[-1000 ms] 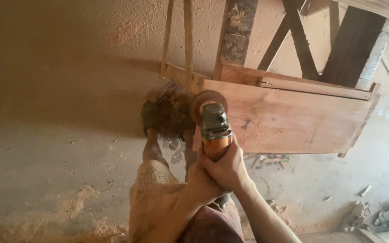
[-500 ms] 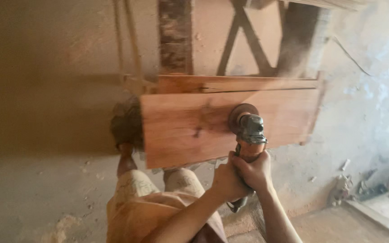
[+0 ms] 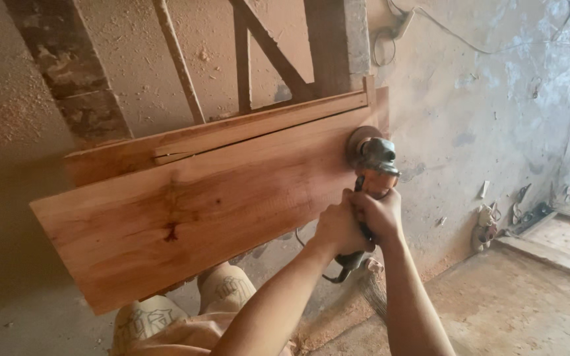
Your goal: The person uses an angle grinder with a sanding disc to smooth the surface of a wooden plank resting on a workbench. They move the tool back and forth across the plank, generating sawdust, and briefly flip the plank to sand the other side.
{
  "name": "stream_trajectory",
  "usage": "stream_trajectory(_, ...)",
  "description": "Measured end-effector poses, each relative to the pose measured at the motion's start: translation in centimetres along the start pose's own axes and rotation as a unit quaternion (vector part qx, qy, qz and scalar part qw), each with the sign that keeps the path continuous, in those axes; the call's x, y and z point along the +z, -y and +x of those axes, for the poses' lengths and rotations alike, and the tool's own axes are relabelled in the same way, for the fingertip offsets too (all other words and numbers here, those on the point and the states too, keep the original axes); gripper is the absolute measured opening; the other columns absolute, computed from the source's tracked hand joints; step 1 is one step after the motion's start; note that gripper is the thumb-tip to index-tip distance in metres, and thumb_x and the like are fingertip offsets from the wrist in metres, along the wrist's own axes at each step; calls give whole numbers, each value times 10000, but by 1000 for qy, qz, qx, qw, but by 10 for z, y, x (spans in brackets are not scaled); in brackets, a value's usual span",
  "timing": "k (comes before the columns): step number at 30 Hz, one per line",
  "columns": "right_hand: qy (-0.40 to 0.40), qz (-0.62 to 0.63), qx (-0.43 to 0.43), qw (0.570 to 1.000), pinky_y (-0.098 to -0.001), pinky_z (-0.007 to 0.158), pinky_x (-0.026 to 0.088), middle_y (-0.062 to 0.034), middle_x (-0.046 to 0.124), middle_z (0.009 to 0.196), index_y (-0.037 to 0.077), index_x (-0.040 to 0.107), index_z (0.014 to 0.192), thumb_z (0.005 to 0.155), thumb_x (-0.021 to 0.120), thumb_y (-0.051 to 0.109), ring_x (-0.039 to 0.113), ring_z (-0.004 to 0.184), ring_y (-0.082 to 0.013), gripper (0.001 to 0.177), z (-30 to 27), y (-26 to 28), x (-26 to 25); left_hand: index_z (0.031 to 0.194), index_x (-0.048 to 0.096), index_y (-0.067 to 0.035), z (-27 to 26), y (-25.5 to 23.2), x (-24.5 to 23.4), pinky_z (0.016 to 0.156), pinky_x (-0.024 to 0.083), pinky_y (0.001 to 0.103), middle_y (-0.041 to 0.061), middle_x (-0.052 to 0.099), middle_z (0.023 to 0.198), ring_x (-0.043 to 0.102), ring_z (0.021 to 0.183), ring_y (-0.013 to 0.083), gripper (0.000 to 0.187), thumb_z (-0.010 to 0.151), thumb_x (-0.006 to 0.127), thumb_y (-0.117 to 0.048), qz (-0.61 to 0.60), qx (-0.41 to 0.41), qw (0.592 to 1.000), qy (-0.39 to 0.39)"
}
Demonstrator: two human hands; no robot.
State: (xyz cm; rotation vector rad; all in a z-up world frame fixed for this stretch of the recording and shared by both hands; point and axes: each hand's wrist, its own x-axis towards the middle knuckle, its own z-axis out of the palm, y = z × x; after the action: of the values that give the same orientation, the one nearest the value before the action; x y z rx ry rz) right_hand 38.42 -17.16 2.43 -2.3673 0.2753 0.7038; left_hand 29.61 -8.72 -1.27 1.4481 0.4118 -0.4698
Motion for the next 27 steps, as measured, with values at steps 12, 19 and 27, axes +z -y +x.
stream_trajectory(12,35,-75,18,996,-312,497,560,-48,691,643,64,704,790,745,771,136,643,501,-140,108,-81,7,76,1096,712,-105,-74,53,-44,784,640,373,85,787,927,777,820,268,634,540,829,-386,65,-45,995,59)
stream_trajectory(19,113,-26,-208,971,-358,770,588,-98,729,932,35,604,1127,698,832,179,703,833,-185,507,-186,44,163,1088,668,-85,-188,119,-76,728,584,450,130,766,865,738,800,345,661,536,866,-390,21,24,983,-179)
stream_trajectory(27,163,-118,-162,966,-352,731,602,-106,752,881,0,641,1063,675,859,208,722,782,-186,491,-245,50,218,1074,666,-71,-257,147,-102,777,596,428,141,754,842,748,825,329,605,595,825,-405,-42,-41,975,-213)
